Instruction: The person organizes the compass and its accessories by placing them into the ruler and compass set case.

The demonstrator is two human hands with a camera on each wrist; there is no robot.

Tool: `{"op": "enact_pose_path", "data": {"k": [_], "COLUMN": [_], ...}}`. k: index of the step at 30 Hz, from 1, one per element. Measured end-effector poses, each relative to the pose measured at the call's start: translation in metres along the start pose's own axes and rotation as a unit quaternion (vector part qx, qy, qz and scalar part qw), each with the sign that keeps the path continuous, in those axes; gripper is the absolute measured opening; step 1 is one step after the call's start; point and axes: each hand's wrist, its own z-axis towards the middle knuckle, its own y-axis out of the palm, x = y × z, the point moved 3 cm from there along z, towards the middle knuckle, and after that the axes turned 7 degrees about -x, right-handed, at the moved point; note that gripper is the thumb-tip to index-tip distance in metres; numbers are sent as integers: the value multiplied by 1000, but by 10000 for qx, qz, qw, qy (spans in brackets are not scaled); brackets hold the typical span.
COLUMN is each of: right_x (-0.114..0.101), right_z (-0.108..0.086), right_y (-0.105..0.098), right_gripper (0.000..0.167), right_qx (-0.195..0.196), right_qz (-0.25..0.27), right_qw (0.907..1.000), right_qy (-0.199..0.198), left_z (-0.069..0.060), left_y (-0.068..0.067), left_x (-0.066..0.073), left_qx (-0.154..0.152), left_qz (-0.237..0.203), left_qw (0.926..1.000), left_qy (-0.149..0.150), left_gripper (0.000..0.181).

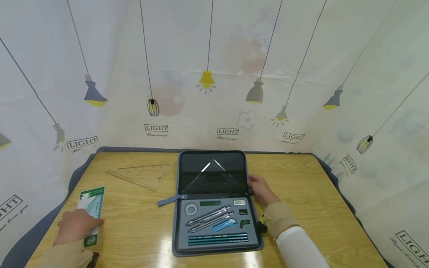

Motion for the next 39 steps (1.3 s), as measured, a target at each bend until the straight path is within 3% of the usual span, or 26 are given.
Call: {"op": "enact_pose_path", "data": {"k": [4, 7, 9, 12, 16, 20, 24, 30, 35, 39], "right_x": [1, 1, 1, 0, 0, 0, 0, 0, 0, -1], "right_z": [1, 2, 2, 1, 1, 1, 1, 0, 0, 0], "right_y": [0, -1, 0, 0, 0, 1, 1, 0, 0, 1], "right_gripper": [43, 43, 43, 44, 44, 43, 42, 41, 41, 41], "right_qx": [-17, -23, -26, -48, -77, -92, -18, -20, -3, 18], "right_qz": [-133, -162, -145, -154, -112, -71, -41, -89, -110, -130], "right_qw": [9998, 9998, 9998, 9997, 9997, 9998, 9999, 9998, 9998, 9998], "right_qy": [-134, -144, -152, -181, -185, -156, -139, -163, -148, -138], "left_z": [4, 7, 8, 10, 11, 12, 12, 13, 12, 10], "left_y": [-1, -2, -3, -3, -4, -6, -7, -8, -6, -6], "left_x": [-6, -11, -14, -17, -18, -18, -18, -22, -25, -24], "left_qx": [165, 171, 60, -214, -357, -192, -102, -222, 4, 196], "left_qz": [-1, 34, -5, -418, -616, -403, -584, -750, -1373, -1788], "left_qw": [9999, 9997, 9992, 9959, 9928, 9959, 9961, 9945, 9893, 9833], "left_qy": [10, -196, -401, -768, -965, -791, -649, -693, -499, -266], "left_gripper": [90, 98, 102, 105, 101, 92, 88, 101, 116, 116]}}
